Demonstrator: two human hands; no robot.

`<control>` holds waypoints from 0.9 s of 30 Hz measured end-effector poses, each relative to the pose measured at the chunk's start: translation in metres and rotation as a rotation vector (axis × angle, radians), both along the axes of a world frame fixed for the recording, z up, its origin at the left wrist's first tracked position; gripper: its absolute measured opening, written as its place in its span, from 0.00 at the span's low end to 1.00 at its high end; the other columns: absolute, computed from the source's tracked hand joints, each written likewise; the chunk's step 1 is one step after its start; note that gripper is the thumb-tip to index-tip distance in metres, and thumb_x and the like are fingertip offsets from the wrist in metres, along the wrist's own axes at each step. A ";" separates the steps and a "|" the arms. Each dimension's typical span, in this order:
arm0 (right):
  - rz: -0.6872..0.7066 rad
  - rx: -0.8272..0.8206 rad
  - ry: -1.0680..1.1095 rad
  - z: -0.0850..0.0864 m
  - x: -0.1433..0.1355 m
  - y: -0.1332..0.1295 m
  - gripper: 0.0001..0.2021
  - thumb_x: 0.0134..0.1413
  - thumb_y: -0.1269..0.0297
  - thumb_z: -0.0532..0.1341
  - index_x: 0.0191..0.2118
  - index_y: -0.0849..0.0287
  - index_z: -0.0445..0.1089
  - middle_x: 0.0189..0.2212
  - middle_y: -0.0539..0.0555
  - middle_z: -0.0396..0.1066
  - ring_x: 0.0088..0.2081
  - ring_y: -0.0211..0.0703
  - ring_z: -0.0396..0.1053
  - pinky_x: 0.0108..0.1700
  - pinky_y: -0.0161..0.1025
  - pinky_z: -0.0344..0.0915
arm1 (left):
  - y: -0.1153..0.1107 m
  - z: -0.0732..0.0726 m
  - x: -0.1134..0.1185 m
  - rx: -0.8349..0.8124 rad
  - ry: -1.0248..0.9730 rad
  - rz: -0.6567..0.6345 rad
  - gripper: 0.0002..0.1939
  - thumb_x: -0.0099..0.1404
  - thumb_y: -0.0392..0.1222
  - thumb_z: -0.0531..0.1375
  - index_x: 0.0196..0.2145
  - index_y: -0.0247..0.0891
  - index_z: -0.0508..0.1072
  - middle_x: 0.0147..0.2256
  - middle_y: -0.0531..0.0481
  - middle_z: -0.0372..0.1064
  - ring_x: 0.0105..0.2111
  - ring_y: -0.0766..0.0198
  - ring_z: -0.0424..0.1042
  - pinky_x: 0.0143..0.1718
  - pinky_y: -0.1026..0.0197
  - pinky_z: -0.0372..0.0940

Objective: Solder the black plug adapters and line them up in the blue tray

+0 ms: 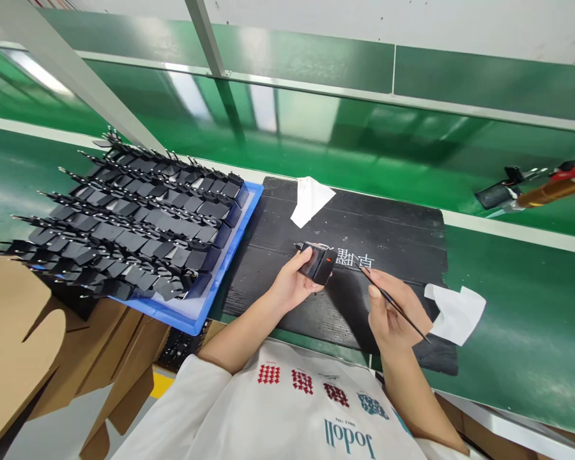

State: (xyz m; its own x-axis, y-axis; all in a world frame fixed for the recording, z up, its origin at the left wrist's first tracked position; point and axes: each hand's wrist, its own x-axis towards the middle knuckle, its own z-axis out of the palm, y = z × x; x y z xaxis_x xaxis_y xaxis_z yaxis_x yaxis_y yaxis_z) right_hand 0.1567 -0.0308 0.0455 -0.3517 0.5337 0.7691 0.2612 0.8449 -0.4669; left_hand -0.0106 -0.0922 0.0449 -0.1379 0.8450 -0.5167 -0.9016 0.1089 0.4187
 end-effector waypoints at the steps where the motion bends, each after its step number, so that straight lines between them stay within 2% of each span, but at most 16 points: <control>1: -0.019 0.016 -0.044 0.001 0.000 0.004 0.17 0.57 0.77 0.63 0.50 0.54 0.72 0.40 0.52 0.79 0.40 0.44 0.78 0.43 0.40 0.75 | 0.001 0.000 0.001 -0.004 0.020 0.004 0.17 0.54 0.49 0.68 0.35 0.37 0.69 0.25 0.52 0.70 0.22 0.65 0.71 0.15 0.70 0.49; 3: -0.067 0.038 -0.181 0.004 0.003 0.013 0.15 0.58 0.75 0.62 0.50 0.55 0.73 0.42 0.55 0.78 0.43 0.45 0.77 0.46 0.41 0.74 | 0.001 -0.001 0.003 -0.007 0.098 0.020 0.22 0.51 0.52 0.69 0.37 0.39 0.67 0.27 0.54 0.68 0.22 0.66 0.70 0.16 0.70 0.49; 5: -0.104 0.057 -0.359 0.007 0.008 0.023 0.12 0.61 0.72 0.61 0.49 0.57 0.74 0.45 0.58 0.76 0.45 0.46 0.76 0.46 0.41 0.74 | -0.003 -0.001 0.004 0.004 0.270 0.046 0.26 0.50 0.55 0.69 0.39 0.41 0.65 0.27 0.57 0.65 0.21 0.69 0.66 0.17 0.70 0.51; 8: -0.114 0.186 -0.516 0.005 0.013 0.041 0.11 0.65 0.64 0.57 0.45 0.61 0.76 0.39 0.58 0.77 0.38 0.46 0.77 0.35 0.37 0.73 | -0.025 0.000 -0.002 0.044 0.783 0.116 0.25 0.53 0.53 0.68 0.42 0.41 0.64 0.33 0.55 0.65 0.28 0.68 0.66 0.28 0.65 0.64; 10: -0.082 0.303 -0.528 0.001 0.013 0.051 0.13 0.67 0.61 0.55 0.42 0.61 0.76 0.33 0.55 0.76 0.32 0.43 0.75 0.26 0.34 0.68 | -0.054 0.003 -0.010 0.030 1.169 0.174 0.24 0.56 0.51 0.67 0.45 0.40 0.64 0.39 0.50 0.66 0.35 0.64 0.68 0.38 0.61 0.66; 11: -0.059 0.347 -0.524 -0.001 0.013 0.054 0.14 0.67 0.60 0.55 0.41 0.62 0.76 0.32 0.54 0.75 0.30 0.42 0.75 0.23 0.34 0.65 | -0.074 0.005 -0.014 -0.007 1.326 0.205 0.25 0.56 0.51 0.66 0.46 0.40 0.64 0.40 0.48 0.66 0.37 0.63 0.69 0.40 0.59 0.66; 14: -0.003 0.399 -0.510 -0.006 0.013 0.058 0.16 0.68 0.59 0.53 0.40 0.63 0.75 0.31 0.54 0.74 0.28 0.41 0.74 0.20 0.33 0.62 | -0.140 0.012 -0.025 -0.283 1.628 0.356 0.23 0.58 0.53 0.63 0.46 0.39 0.64 0.38 0.48 0.67 0.33 0.62 0.69 0.37 0.58 0.66; 17: 0.010 0.375 -0.493 -0.011 0.014 0.055 0.16 0.68 0.58 0.52 0.41 0.62 0.75 0.32 0.54 0.75 0.29 0.42 0.75 0.21 0.34 0.63 | -0.195 0.019 -0.038 -0.793 1.699 0.526 0.21 0.59 0.53 0.62 0.45 0.40 0.64 0.37 0.48 0.69 0.32 0.59 0.72 0.36 0.57 0.67; 19: 0.003 0.354 -0.482 -0.013 0.015 0.054 0.15 0.68 0.57 0.52 0.42 0.59 0.74 0.32 0.54 0.76 0.30 0.43 0.76 0.21 0.35 0.64 | -0.214 0.021 -0.051 -1.094 1.636 0.552 0.21 0.59 0.53 0.62 0.45 0.40 0.63 0.35 0.48 0.70 0.31 0.56 0.73 0.35 0.56 0.68; 20: 0.000 0.351 -0.481 -0.014 0.016 0.054 0.15 0.68 0.57 0.52 0.43 0.58 0.74 0.32 0.53 0.76 0.30 0.44 0.76 0.21 0.35 0.64 | -0.217 0.022 -0.058 -1.194 1.603 0.550 0.21 0.59 0.53 0.61 0.45 0.40 0.63 0.35 0.47 0.71 0.31 0.55 0.74 0.34 0.55 0.68; 22: 0.008 0.363 -0.473 -0.015 0.017 0.056 0.14 0.67 0.56 0.52 0.46 0.54 0.73 0.32 0.53 0.76 0.30 0.44 0.77 0.20 0.36 0.63 | -0.215 0.019 -0.072 -1.292 1.574 0.529 0.21 0.60 0.53 0.60 0.46 0.40 0.62 0.35 0.44 0.72 0.33 0.51 0.75 0.35 0.53 0.69; 27: 0.024 0.375 -0.426 -0.016 0.020 0.061 0.17 0.64 0.57 0.55 0.56 0.46 0.69 0.30 0.53 0.77 0.28 0.46 0.77 0.19 0.39 0.64 | -0.195 0.012 -0.093 -1.330 1.577 0.461 0.22 0.65 0.49 0.56 0.52 0.35 0.60 0.38 0.36 0.73 0.38 0.45 0.77 0.42 0.47 0.70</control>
